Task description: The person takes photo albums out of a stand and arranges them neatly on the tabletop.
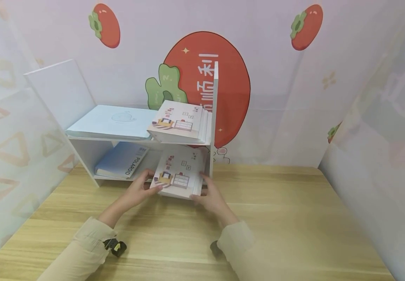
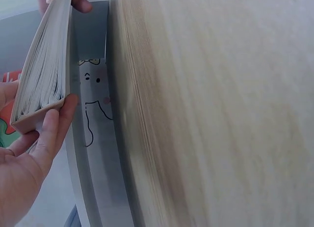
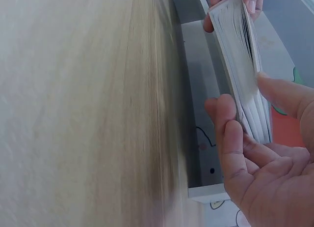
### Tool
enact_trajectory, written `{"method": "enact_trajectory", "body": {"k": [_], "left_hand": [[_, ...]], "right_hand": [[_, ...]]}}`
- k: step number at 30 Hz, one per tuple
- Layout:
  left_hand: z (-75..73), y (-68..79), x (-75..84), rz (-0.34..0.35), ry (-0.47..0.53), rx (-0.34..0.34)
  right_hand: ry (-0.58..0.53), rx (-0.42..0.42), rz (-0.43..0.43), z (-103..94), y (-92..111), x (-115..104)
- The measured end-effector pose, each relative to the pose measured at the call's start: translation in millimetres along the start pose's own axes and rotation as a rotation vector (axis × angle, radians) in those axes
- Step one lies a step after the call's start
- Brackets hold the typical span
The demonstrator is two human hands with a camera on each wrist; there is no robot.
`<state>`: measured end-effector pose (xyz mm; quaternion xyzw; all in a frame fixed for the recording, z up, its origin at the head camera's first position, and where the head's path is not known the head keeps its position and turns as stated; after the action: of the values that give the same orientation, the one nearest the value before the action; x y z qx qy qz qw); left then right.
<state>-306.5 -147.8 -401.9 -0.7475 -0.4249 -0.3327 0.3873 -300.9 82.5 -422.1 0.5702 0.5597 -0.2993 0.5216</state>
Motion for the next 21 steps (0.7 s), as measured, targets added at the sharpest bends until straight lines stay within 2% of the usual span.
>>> {"method": "enact_trajectory", "body": {"k": [8, 15, 21], "left_hand": [[1.9, 4.7, 2.2, 0.019, 0.095, -0.034], [0.1, 7.8, 4.9, 0.019, 0.083, -0.03], [-2.1, 9.2, 10.2, 0.014, 0.088, -0.034]], "right_hand": [[-0.034, 0.011, 0.005, 2.9, 4, 2], [-0.052, 0.018, 0.03, 2.8, 6, 4], [-0.113, 0.006, 0.036, 2.5, 8, 2]]}}
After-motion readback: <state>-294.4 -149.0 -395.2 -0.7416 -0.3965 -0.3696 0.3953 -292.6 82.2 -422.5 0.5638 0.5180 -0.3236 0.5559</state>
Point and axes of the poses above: each hand's wrist, its own y-axis away from the middle knuckle, its own z-axis out of the palm, x = y × z, the point moved 7 cm from there along -y, towards the middle knuckle, and after that the axes turned 12 degrees about z, right-handed, at the moved point
